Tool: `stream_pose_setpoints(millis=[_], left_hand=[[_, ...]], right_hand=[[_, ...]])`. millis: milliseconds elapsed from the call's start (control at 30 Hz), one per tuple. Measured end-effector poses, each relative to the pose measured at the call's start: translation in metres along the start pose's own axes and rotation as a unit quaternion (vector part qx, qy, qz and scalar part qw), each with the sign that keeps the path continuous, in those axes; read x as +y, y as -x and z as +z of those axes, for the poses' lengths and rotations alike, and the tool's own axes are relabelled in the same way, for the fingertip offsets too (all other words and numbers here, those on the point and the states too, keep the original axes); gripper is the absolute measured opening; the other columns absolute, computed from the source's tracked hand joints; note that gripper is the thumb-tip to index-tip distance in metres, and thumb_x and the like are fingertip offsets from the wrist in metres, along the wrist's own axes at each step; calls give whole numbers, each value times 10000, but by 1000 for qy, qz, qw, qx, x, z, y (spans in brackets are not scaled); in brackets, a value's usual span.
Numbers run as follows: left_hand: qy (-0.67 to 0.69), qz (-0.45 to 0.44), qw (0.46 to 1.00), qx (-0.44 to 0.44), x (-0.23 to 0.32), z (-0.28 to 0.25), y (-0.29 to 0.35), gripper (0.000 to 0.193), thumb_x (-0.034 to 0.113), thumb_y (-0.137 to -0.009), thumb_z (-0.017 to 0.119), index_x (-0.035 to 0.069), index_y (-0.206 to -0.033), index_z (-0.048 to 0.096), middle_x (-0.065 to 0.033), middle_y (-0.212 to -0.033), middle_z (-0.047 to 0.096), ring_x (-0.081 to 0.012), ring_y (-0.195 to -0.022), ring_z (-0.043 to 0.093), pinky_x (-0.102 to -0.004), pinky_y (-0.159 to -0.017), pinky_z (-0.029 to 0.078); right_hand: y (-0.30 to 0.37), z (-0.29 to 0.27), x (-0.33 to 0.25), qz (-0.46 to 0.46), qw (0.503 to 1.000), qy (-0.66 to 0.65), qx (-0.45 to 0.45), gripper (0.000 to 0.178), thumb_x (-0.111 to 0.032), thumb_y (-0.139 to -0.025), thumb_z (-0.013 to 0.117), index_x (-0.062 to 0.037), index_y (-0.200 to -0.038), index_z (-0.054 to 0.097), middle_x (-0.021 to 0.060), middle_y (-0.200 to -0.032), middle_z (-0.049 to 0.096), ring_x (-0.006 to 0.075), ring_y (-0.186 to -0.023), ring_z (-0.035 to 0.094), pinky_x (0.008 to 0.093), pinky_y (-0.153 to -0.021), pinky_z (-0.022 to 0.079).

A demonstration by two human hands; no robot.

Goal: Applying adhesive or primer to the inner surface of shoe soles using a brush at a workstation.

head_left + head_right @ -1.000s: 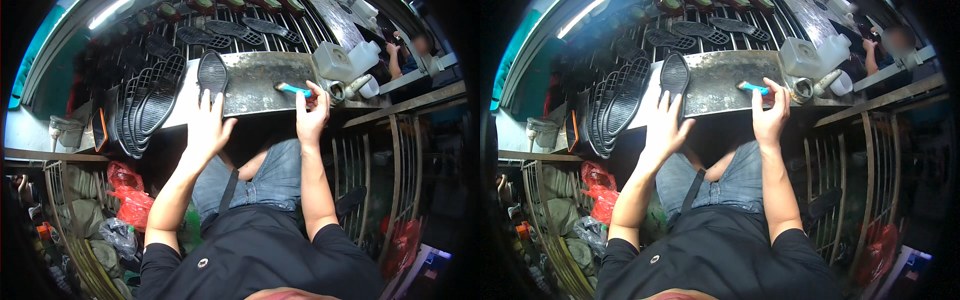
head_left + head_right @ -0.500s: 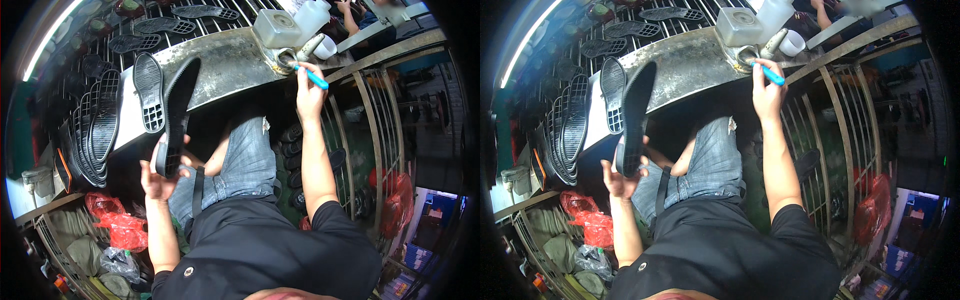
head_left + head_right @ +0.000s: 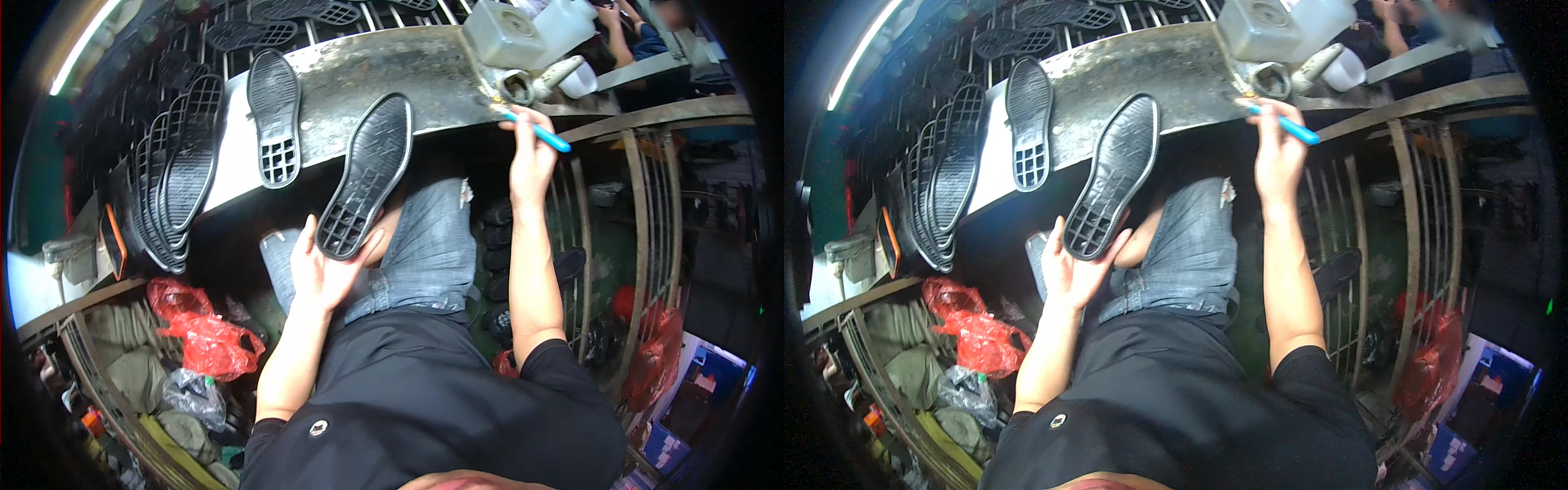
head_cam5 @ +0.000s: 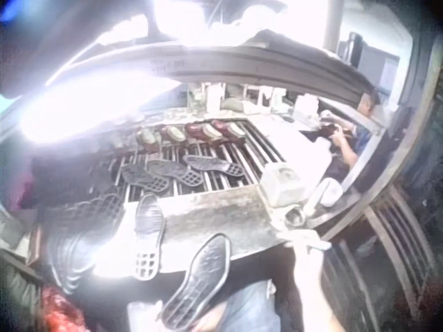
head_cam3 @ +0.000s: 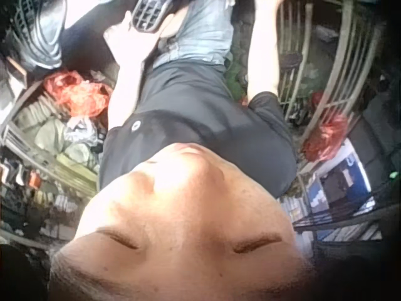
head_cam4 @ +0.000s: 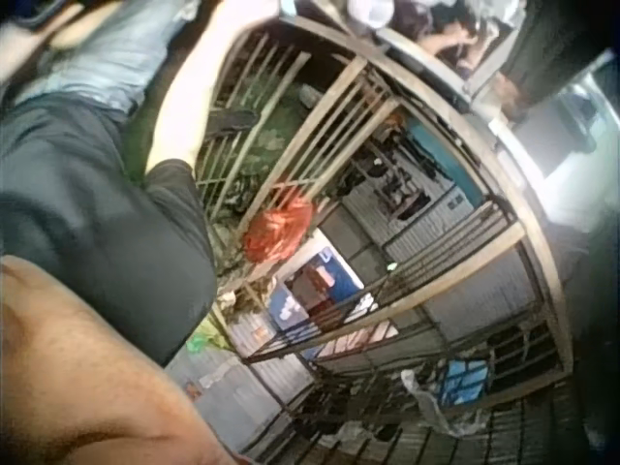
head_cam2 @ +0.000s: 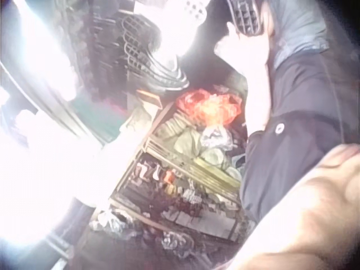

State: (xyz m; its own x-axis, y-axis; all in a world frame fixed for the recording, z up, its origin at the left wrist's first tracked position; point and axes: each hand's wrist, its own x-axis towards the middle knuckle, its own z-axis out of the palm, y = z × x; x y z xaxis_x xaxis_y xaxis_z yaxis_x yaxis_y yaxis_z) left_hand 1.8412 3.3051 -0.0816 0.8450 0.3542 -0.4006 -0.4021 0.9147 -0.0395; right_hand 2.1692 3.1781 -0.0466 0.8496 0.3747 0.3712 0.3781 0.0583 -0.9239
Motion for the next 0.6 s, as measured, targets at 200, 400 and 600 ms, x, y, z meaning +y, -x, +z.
stream_pose_setpoints(millis=[200, 400, 600], left_hand=[[-18, 11, 1000, -16, 1, -1, -1, 742, 527, -1177, 381, -33, -1663, 396, -296, -1733, 360, -474, -1642, 277, -571, -1369, 255], [-10, 10, 1000, -1, 4, -2, -1, 741, 532, -1179, 371, -30, -1660, 404, -315, -1720, 367, -495, -1626, 299, -569, -1355, 295], [-21, 14, 1000, -15, 7, 0, 1, 738, 541, -1179, 376, -34, -1638, 440, -315, -1693, 411, -505, -1601, 344, -572, -1330, 346]], right_hand=[[52, 83, -10, -38, 958, 70, -276, 183, -122, -1047, 728, -35, -1205, 760, 80, -1109, 798, 170, -1055, 736, 456, -1270, 377], [43, 93, -13, -35, 972, 60, -224, 195, -104, -976, 792, -22, -1152, 778, 139, -1052, 786, 276, -1003, 768, 372, -915, 587], [13, 95, -19, -4, 972, 115, -204, 203, -196, -1035, 757, -56, -1182, 757, 154, -1056, 800, 274, -973, 792, 385, -847, 603]])
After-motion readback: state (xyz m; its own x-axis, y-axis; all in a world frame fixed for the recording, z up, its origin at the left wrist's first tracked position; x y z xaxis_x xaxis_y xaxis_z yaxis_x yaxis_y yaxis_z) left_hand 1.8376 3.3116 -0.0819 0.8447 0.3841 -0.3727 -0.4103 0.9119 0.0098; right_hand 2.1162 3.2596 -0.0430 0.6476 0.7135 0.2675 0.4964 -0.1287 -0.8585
